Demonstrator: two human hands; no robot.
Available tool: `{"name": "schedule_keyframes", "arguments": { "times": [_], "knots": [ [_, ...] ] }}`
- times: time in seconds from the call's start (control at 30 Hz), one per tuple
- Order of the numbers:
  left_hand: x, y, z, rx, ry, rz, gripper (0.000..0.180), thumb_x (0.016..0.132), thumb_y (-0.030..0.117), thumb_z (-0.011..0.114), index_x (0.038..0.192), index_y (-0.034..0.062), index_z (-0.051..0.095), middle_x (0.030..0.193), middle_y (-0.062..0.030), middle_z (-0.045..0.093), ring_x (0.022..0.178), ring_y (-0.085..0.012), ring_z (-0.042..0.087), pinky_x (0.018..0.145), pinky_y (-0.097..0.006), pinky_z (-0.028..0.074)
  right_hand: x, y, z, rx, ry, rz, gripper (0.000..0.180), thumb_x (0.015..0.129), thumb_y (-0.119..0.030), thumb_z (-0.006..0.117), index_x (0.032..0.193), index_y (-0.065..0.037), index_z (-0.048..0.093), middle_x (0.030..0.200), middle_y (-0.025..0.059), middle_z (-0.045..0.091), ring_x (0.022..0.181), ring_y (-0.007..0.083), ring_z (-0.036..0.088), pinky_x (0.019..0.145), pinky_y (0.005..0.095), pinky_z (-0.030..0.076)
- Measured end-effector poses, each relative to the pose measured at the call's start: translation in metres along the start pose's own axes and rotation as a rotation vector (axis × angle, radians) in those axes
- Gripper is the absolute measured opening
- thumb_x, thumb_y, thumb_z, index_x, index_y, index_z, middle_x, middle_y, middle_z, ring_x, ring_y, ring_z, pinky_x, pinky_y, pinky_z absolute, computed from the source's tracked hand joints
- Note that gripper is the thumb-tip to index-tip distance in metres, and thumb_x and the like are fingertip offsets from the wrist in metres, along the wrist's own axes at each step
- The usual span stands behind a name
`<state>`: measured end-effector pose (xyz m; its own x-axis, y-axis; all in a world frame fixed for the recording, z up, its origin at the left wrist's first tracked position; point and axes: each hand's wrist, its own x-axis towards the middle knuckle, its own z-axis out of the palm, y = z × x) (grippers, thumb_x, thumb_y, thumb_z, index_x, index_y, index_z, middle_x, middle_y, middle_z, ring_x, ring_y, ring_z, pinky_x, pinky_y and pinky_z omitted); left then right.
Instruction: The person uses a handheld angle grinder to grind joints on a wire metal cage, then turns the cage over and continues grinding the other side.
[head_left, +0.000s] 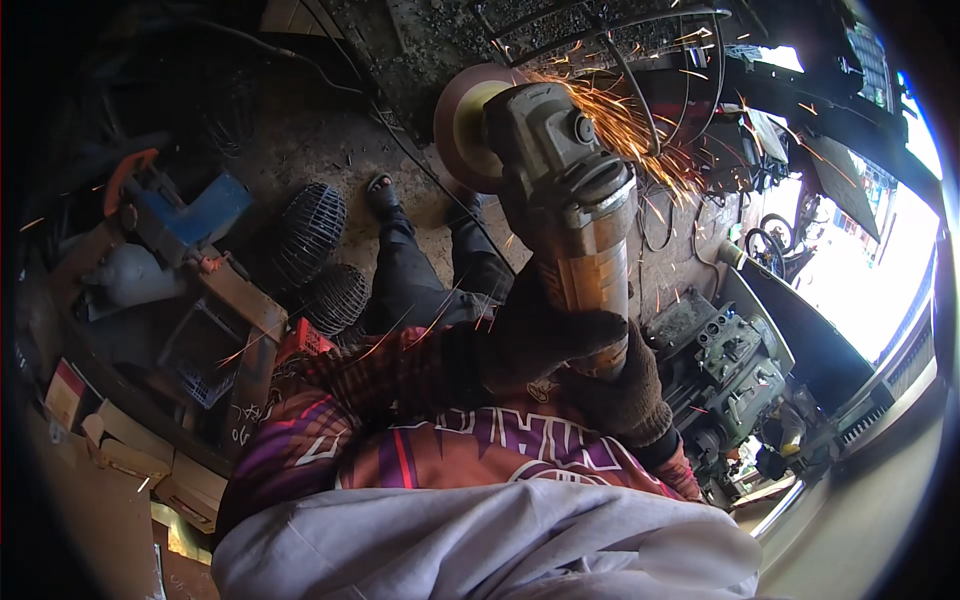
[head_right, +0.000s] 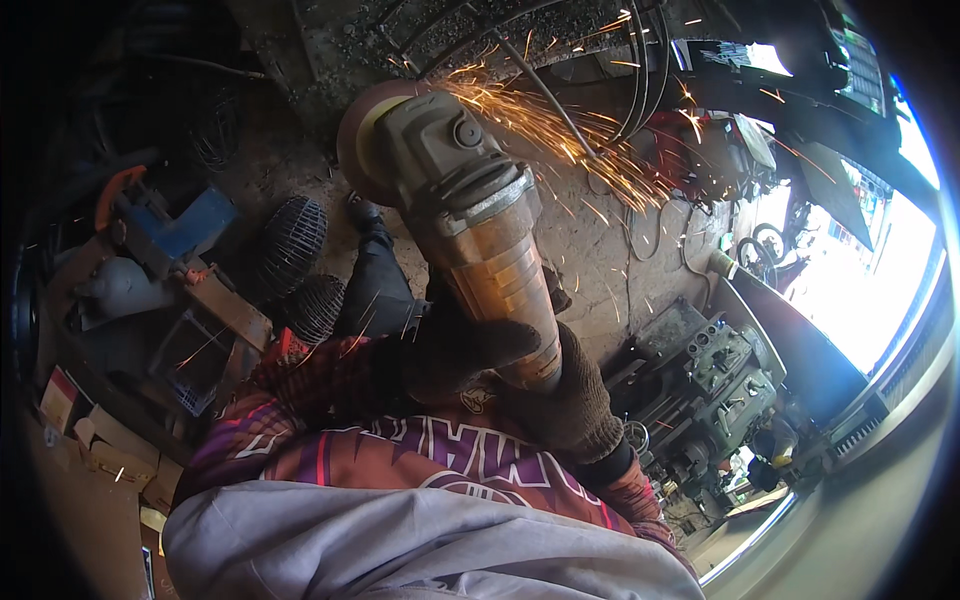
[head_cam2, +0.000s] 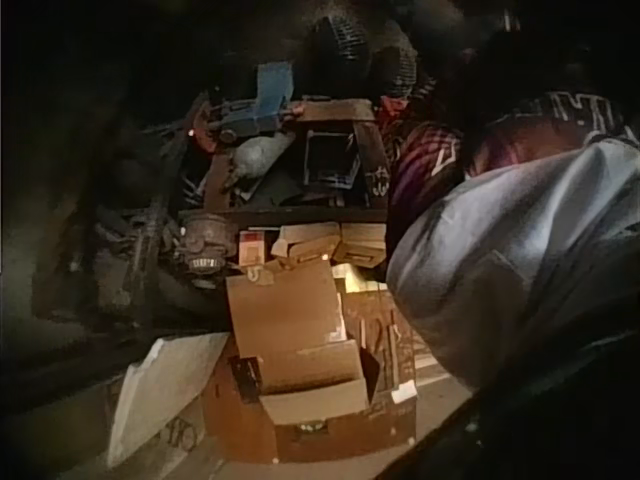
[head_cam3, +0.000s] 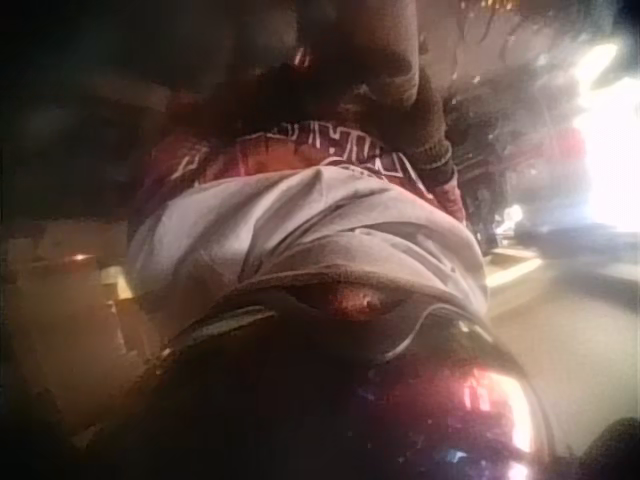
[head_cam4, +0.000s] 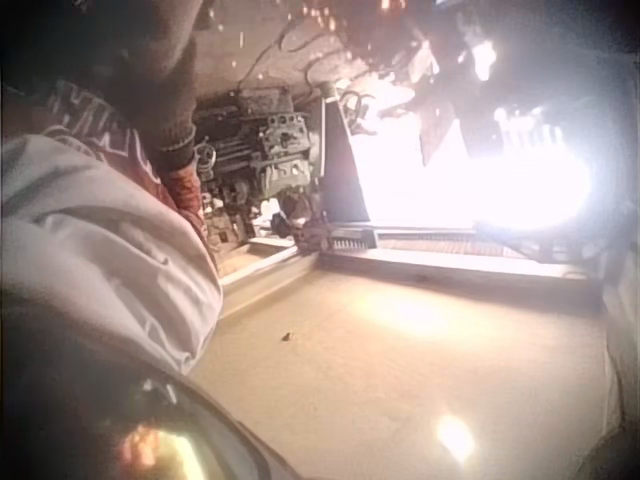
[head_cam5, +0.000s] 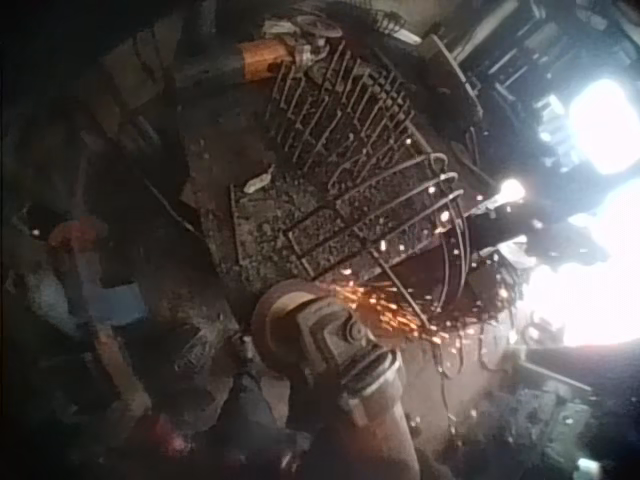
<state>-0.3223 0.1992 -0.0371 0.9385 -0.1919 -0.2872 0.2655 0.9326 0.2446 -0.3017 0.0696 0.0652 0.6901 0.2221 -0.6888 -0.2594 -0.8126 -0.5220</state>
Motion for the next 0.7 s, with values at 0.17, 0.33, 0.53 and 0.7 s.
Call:
{"name": "schedule_keyframes", "arguments": {
  "times": [0.17,0.33,0.53,0.7],
  "knots": [
    [-0.002,0.006,-0.002,-0.058,-0.021,-0.094,0.071,0.080,0.007,0.079,0.139,0.0072,0.040,0.120,-0.0057,0.055,0.112,-0.0172,0.057,0.096,-0.037,0.050,-0.001,0.007,0.000,0.055,0.002,0.139,0.062,0.069,-0.023,0.088,0.118,-0.004,0.056,0.102,0.0138,0.070,0.093,0.0246,0.070,0.080,0.0389,0.055],
    [-0.001,0.004,-0.004,-0.057,-0.046,-0.073,0.072,0.080,0.008,0.079,0.140,0.0072,0.039,0.121,-0.0055,0.055,0.112,-0.0174,0.057,0.097,-0.037,0.050,-0.003,0.013,0.001,-0.020,0.025,-0.010,0.062,0.069,-0.022,0.089,0.118,-0.004,0.057,0.103,0.0141,0.071,0.093,0.0233,0.070,0.081,0.0383,0.055],
    [0.000,-0.001,-0.006,-0.091,-0.055,-0.103,0.072,0.080,0.008,0.080,0.140,0.0070,0.039,0.121,-0.0053,0.055,0.112,-0.0174,0.057,0.097,-0.036,0.049,-0.001,0.008,0.001,0.136,0.003,0.108,0.061,0.070,-0.021,0.088,0.119,-0.003,0.057,0.102,0.0136,0.071,0.092,0.0210,0.070,0.081,0.0381,0.055],
    [0.001,0.000,-0.007,-0.034,-0.047,-0.071,0.071,0.080,0.008,0.080,0.139,0.0064,0.040,0.120,-0.0051,0.055,0.112,-0.0167,0.057,0.096,-0.036,0.050,0.001,0.006,-0.001,0.124,-0.024,0.123,0.058,0.071,-0.019,0.088,0.118,-0.003,0.057,0.102,0.0132,0.072,0.092,0.0209,0.070,0.081,0.0379,0.055]
  ]
}}
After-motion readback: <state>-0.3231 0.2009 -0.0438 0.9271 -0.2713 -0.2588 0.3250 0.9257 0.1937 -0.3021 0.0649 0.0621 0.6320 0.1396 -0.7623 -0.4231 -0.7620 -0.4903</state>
